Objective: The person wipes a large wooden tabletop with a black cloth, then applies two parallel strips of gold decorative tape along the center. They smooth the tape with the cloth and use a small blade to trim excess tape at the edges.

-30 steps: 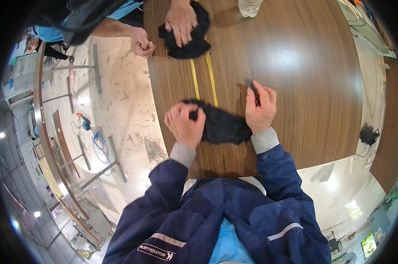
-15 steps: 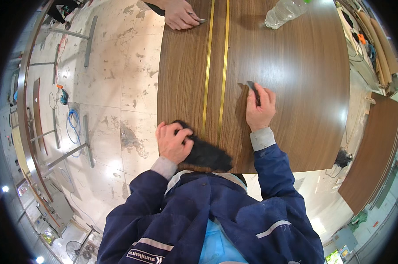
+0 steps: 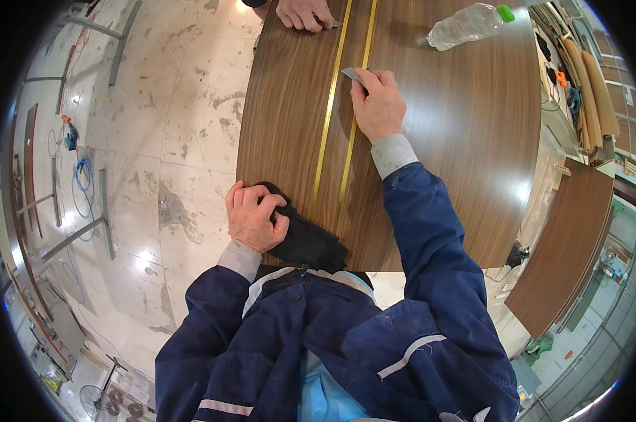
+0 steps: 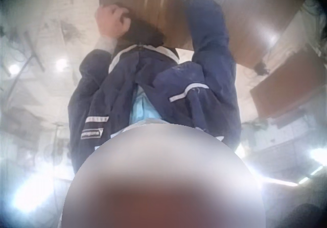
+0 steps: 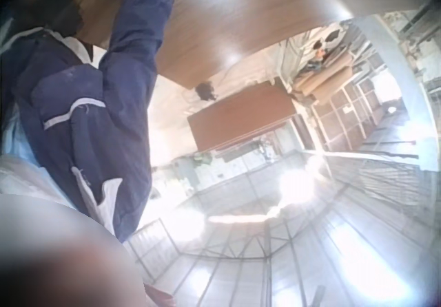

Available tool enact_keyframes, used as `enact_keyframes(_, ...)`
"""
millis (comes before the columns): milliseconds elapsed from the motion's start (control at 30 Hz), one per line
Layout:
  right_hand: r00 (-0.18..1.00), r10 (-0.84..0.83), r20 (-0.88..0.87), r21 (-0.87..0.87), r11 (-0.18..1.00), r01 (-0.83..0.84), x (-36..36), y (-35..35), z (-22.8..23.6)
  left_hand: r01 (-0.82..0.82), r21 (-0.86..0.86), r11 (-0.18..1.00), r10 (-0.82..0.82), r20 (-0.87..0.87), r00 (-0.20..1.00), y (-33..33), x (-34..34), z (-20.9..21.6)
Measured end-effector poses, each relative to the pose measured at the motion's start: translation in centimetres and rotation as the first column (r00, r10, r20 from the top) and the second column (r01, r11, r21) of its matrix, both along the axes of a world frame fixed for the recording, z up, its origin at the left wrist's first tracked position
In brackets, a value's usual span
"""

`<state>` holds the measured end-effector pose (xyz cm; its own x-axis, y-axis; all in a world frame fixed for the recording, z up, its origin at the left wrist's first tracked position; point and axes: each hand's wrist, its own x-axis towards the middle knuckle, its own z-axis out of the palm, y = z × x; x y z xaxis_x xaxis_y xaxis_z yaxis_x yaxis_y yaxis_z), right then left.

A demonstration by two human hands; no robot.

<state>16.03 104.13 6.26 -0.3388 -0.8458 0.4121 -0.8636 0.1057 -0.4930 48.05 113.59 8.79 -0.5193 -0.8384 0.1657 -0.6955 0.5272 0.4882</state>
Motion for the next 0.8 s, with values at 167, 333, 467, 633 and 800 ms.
enact_keyframes(167,0.998,0.034,0.046,0.1,0.994,-0.039,0.38,0.2,0.6,-0.002,-0.008,1.0,0.002,-0.028,1.0,-0.09,-0.02,-0.12)
enact_keyframes(333,0.997,0.022,0.077,0.077,0.997,-0.028,0.63,0.4,0.81,0.002,0.001,1.0,-0.002,-0.011,1.0,-0.16,0.21,-0.17)
enact_keyframes(467,0.998,0.052,0.03,0.082,0.995,-0.054,0.59,0.46,0.79,0.009,-0.025,1.0,-0.01,-0.02,1.0,-0.29,0.13,-0.07)
enact_keyframes(633,0.997,0.042,0.061,0.078,0.996,-0.046,0.59,0.39,0.81,0.0,-0.012,1.0,-0.001,-0.028,1.0,-0.25,0.09,-0.13)
enact_keyframes(800,0.999,0.041,0.011,0.061,0.997,-0.042,0.73,0.3,0.9,0.004,-0.008,1.0,-0.004,-0.034,0.999,-0.24,0.11,-0.21)
